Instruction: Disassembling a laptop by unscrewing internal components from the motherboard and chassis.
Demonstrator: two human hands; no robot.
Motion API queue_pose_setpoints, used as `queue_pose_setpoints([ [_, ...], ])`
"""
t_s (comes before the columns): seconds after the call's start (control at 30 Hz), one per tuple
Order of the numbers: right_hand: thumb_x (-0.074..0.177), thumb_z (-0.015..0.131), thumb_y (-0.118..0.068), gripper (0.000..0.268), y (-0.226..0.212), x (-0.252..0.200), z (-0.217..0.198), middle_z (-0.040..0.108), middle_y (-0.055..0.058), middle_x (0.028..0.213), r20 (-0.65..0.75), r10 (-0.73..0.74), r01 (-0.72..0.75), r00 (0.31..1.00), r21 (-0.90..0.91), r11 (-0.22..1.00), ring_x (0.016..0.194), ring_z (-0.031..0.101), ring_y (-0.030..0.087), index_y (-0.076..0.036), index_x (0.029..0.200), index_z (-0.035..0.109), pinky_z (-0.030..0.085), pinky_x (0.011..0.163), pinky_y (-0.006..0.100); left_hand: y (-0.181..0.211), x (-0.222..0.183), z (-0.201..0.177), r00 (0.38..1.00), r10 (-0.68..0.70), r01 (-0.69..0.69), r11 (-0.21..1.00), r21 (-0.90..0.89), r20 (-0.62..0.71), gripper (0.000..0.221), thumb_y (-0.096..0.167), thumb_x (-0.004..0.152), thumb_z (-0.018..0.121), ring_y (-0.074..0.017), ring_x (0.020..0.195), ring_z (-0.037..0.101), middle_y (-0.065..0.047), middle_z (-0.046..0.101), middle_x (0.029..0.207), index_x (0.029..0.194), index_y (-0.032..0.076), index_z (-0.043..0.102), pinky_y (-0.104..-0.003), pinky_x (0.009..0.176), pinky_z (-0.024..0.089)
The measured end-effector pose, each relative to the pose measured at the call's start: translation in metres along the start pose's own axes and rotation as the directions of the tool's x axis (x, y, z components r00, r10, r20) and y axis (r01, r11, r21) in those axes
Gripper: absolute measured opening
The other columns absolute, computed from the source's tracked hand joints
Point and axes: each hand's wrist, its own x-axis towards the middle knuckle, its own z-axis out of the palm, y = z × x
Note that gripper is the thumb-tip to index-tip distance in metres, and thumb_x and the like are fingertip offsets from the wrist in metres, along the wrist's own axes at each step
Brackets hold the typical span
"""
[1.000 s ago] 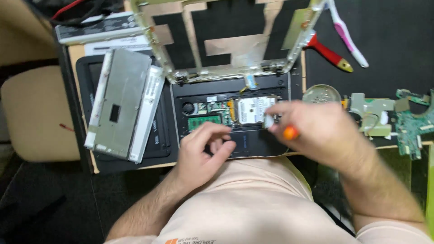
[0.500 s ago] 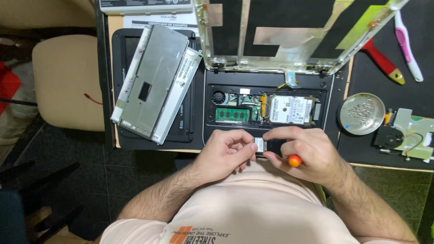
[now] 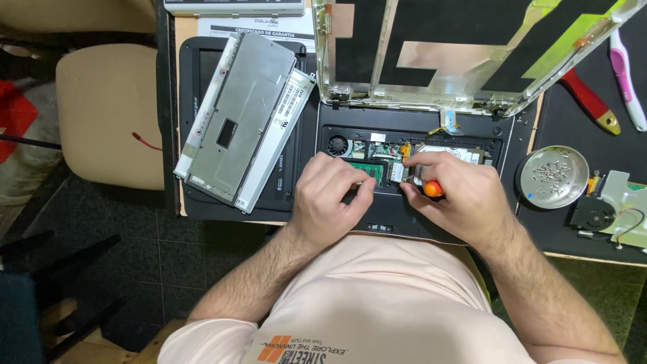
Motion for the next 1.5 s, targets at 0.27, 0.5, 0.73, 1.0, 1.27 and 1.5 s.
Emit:
queue_pose_setpoints([
  [0.27,0.102,0.098,-0.009,0.029,0.001,0.000,0.005,0.092,0.012,0.128,0.035,0.035,-0.036,0.999,0.015,0.999,0.093,0.090,0.034,-0.010,0.099,0.069,0.073,0.083,0.044,-0.003,-0.002,0.000,0.995,-0.069,0.073,0.996,-0.051,0.079,0.016,0.019,0.115,0.083,-0.0256,0.084,0.072,-0.003,0.070,0.081,0.100,0.014,0.083,-0.041,0.076,0.065],
  [0.5,0.102,0.099,-0.012,0.027,0.003,0.001,0.003,0.093,0.008,0.129,0.114,0.084,-0.082,0.990,-0.027,0.996,0.104,0.092,0.031,-0.013,0.102,0.072,0.075,0.090,0.042,-0.003,-0.001,0.001,0.990,-0.086,0.092,0.994,-0.051,0.111,0.016,0.020,0.116,0.082,-0.0266,0.084,0.072,-0.003,0.068,0.082,0.100,0.015,0.081,-0.043,0.079,0.066],
  [0.73,0.102,0.099,-0.012,0.025,-0.008,0.011,-0.008,0.093,0.008,0.129,0.156,0.095,-0.086,0.983,-0.063,0.994,0.107,0.093,0.031,-0.012,0.103,0.074,0.075,0.091,0.042,-0.003,-0.002,0.001,0.986,-0.059,0.066,0.997,-0.041,0.154,0.010,0.018,0.114,0.084,-0.0266,0.091,0.073,-0.002,0.072,0.089,0.104,0.016,0.083,-0.044,0.084,0.067],
  [1.0,0.112,0.088,0.003,0.028,-0.007,-0.016,-0.036,0.080,0.015,0.112,-0.036,-0.037,0.040,0.999,0.088,0.995,0.104,0.081,0.031,-0.003,0.107,0.060,0.065,0.094,0.039,-0.001,0.002,-0.010,0.873,0.237,-0.350,0.913,0.209,0.427,0.037,0.035,0.117,0.091,-0.0308,0.134,0.072,0.006,0.080,0.163,0.147,0.014,0.089,-0.053,0.109,0.050],
  [1.27,0.117,0.069,-0.004,0.006,-0.009,-0.057,-0.036,0.067,0.017,0.118,-0.153,0.246,-0.164,0.957,0.414,0.895,0.088,0.066,0.024,0.000,0.115,0.073,0.058,0.082,0.033,0.010,0.005,-0.008,0.877,0.202,-0.365,0.871,0.330,0.436,0.027,0.037,0.118,0.089,-0.0293,0.118,0.066,0.010,0.085,0.151,0.138,0.018,0.092,-0.049,0.096,0.044],
  [1.5,0.124,0.062,-0.038,0.038,-0.015,-0.078,-0.023,0.068,0.015,0.106,-0.151,0.296,-0.074,0.943,0.773,0.630,0.096,0.075,0.028,-0.006,0.108,0.075,0.066,0.093,0.042,0.016,0.014,-0.005,0.846,0.200,-0.411,0.836,0.364,0.495,0.029,0.041,0.119,0.086,-0.0298,0.119,0.066,0.010,0.085,0.151,0.140,0.022,0.092,-0.050,0.096,0.045],
])
